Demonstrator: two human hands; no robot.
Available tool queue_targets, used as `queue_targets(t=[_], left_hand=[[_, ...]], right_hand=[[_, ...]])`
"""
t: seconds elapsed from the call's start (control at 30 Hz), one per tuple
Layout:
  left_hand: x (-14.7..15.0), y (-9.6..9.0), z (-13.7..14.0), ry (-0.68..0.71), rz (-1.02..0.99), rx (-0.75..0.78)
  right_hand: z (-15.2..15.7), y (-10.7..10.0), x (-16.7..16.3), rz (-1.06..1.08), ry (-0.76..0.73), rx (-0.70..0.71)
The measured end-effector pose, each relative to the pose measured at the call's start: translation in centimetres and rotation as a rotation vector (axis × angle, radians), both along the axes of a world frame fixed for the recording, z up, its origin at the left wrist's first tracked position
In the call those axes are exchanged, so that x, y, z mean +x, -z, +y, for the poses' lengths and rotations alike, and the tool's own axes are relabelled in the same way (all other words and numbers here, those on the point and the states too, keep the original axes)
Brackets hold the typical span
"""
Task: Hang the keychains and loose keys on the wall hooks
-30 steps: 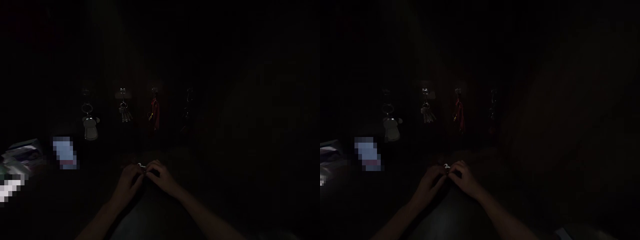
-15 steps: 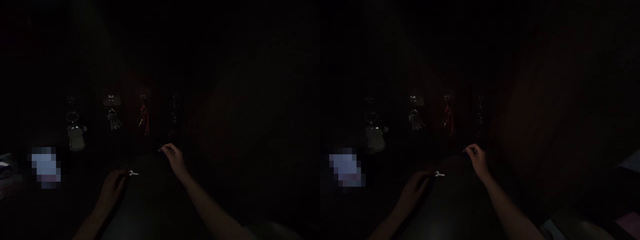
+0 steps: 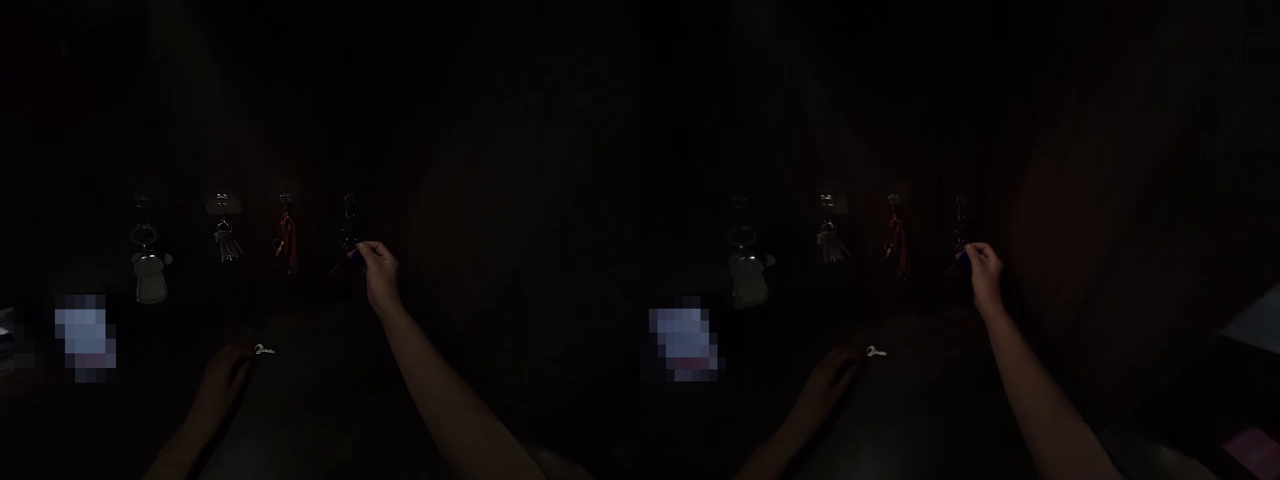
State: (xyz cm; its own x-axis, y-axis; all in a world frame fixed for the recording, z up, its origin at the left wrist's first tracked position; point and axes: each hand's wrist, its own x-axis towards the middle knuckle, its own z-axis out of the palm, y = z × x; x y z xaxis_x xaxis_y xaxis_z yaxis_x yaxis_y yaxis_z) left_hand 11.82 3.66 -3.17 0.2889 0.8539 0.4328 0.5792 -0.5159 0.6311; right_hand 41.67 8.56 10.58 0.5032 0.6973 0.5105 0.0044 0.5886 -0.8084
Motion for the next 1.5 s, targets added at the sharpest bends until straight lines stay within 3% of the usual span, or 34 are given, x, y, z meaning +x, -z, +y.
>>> queue_targets(t=[0.27, 0.53, 0.8, 1.13, 1.33, 1.5], left_hand=[[-0.3, 0.4, 0.3, 0.018, 0.015, 0.033], [-0.4, 0.3, 0.2, 0.019, 0.030, 0.044], [-0.3, 0.3, 0.2, 0.027, 0.015, 0.016], [-0.1, -0.5, -0.3, 0.013, -0.011, -0.036], [-0.2, -0.3, -0.4, -0.103, -0.086, -0.101], [-1.1, 0.4, 0.2, -0.174, -0.081, -0.068]], right_hand=[[1.4, -4.0, 0.4, -0.019, 0.030, -0.002], [3.0, -4.7, 0.5, -0.045, 0.017, -0.154], [3.1, -2.4, 0.8, -0.037, -0.011, -0.188], [0.7, 1.5, 0.3, 0.034, -0.111, -0.274], [-0.9, 4.3, -1.2, -0.046, -0.194, -0.362], [-2.5, 6.5, -3.8, -0.170, -0.295, -0.421]])
